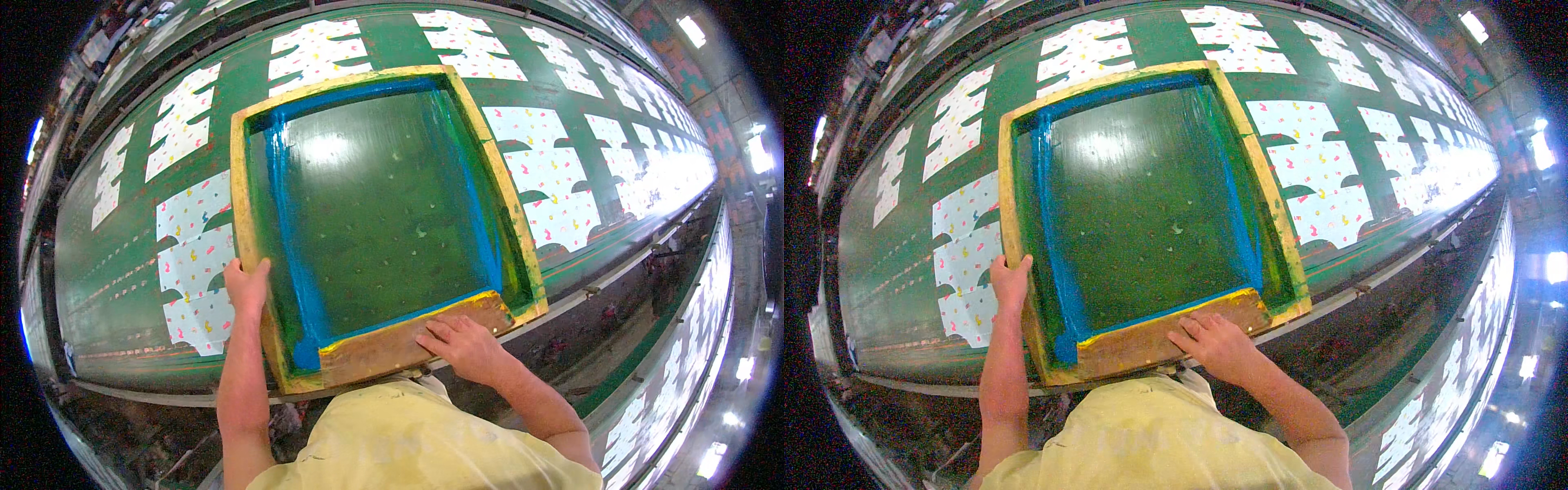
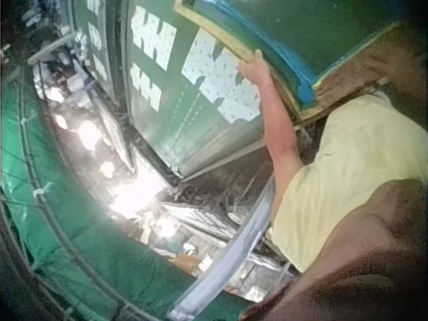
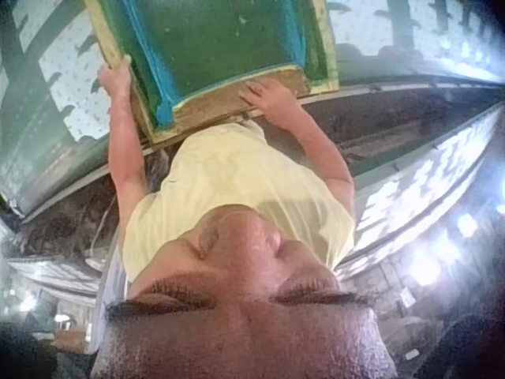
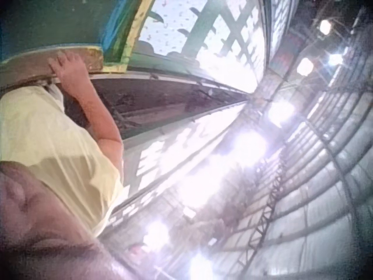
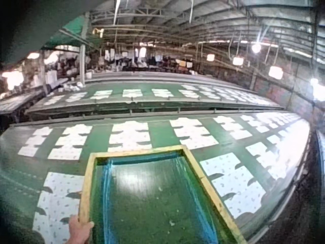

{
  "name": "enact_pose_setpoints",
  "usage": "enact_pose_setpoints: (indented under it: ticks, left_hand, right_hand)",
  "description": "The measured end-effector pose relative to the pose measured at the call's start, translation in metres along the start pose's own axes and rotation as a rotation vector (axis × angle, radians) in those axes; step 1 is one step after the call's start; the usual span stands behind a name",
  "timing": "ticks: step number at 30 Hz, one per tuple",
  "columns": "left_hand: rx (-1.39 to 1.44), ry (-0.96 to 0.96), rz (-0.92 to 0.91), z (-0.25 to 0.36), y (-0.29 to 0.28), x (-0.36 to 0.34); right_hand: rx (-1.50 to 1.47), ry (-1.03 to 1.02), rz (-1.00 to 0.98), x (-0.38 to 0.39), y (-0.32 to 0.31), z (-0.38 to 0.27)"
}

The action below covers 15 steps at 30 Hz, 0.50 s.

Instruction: The person uses a squeegee to pull green ink across a screen-printing frame placed over patterned sheets on a flatbed. The person repeatedly repositions the frame and pulls the squeegee to apply ink to multiple sheets in sequence.

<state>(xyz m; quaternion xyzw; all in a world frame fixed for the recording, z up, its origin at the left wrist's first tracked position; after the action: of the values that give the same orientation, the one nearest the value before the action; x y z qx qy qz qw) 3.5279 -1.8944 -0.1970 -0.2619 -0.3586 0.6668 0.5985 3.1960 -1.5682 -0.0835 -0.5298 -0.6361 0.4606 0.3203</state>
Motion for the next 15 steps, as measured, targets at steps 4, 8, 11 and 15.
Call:
enact_pose_setpoints:
  ticks: [4,8,11,15]
  left_hand:
    - [0.088,0.094,0.043,-0.004,-0.004,0.016]
    - [0.113,0.134,0.065,-0.003,-0.005,0.022]
    - [0.115,0.201,0.039,-0.002,-0.009,0.025]
    - [0.175,0.244,0.079,-0.001,-0.011,0.028]
  right_hand:
    - [0.036,-0.017,-0.005,-0.026,0.004,-0.018]
    - [0.181,0.062,-0.373,-0.063,0.031,-0.024]
    - [0.128,0.159,-0.376,-0.073,0.017,-0.015]
    - [0.114,0.142,-0.356,-0.061,0.009,-0.026]
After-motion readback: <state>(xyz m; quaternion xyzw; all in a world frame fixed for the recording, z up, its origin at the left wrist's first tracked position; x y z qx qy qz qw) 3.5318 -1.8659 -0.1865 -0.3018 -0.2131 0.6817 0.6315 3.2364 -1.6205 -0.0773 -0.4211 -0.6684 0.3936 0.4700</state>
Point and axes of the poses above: each hand's wrist, its own x-axis away from the middle knuckle, its own y-axis out of the palm, z = x × y, the point moved 6 cm from there along -x, towards the middle knuckle, and after that the axes turned 4 degrees about z, right-handed, at the moved point
